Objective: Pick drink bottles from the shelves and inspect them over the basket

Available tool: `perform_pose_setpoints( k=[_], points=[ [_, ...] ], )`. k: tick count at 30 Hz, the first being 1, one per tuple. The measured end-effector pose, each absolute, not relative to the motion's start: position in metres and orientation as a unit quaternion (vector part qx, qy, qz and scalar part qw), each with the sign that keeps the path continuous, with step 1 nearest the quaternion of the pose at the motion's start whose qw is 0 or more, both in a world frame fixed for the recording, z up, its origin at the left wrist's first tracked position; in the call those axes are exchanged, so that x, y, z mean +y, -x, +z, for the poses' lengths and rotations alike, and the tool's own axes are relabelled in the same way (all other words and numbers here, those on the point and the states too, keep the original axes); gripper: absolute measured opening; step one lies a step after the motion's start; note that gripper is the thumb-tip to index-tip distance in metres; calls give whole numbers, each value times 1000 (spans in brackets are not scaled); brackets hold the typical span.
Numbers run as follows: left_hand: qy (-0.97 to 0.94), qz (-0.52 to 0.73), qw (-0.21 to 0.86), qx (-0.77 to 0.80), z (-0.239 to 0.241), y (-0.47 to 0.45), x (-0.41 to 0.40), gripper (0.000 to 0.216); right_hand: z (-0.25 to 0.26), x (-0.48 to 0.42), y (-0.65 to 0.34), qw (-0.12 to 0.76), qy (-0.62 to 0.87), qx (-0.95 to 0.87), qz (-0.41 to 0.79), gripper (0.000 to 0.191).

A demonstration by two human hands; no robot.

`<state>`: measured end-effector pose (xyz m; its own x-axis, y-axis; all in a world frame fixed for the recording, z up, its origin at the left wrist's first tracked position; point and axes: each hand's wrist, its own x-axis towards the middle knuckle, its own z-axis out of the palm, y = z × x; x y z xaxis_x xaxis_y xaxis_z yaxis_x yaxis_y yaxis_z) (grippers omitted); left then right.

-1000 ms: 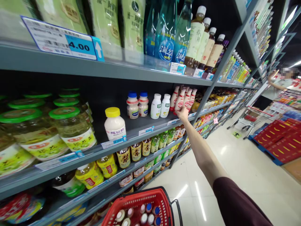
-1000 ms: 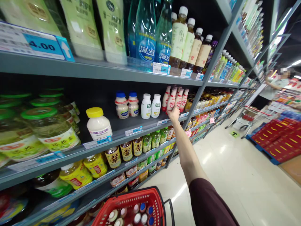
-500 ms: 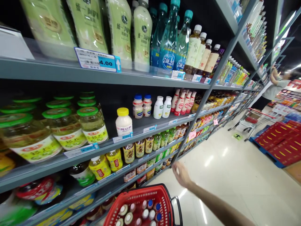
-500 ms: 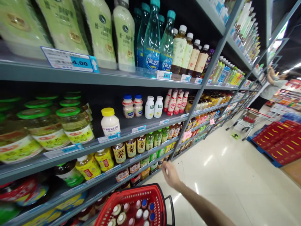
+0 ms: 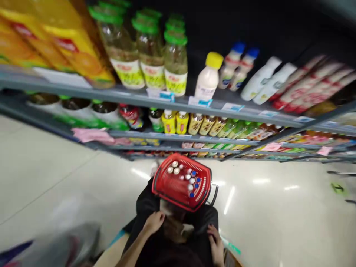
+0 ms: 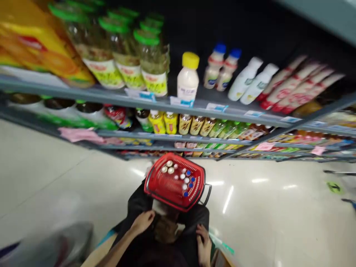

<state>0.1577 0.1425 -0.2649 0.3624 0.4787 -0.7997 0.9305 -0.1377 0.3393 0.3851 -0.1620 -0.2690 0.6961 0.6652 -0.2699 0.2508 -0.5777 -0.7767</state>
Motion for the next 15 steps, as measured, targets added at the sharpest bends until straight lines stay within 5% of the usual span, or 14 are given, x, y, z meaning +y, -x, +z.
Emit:
perform_pose_setpoints(
  k=[15],
  points=[
    [-708,-288,489,420,-352,-189,101,19,-254,-138,-390,96,876,-378,283,40]
  ],
)
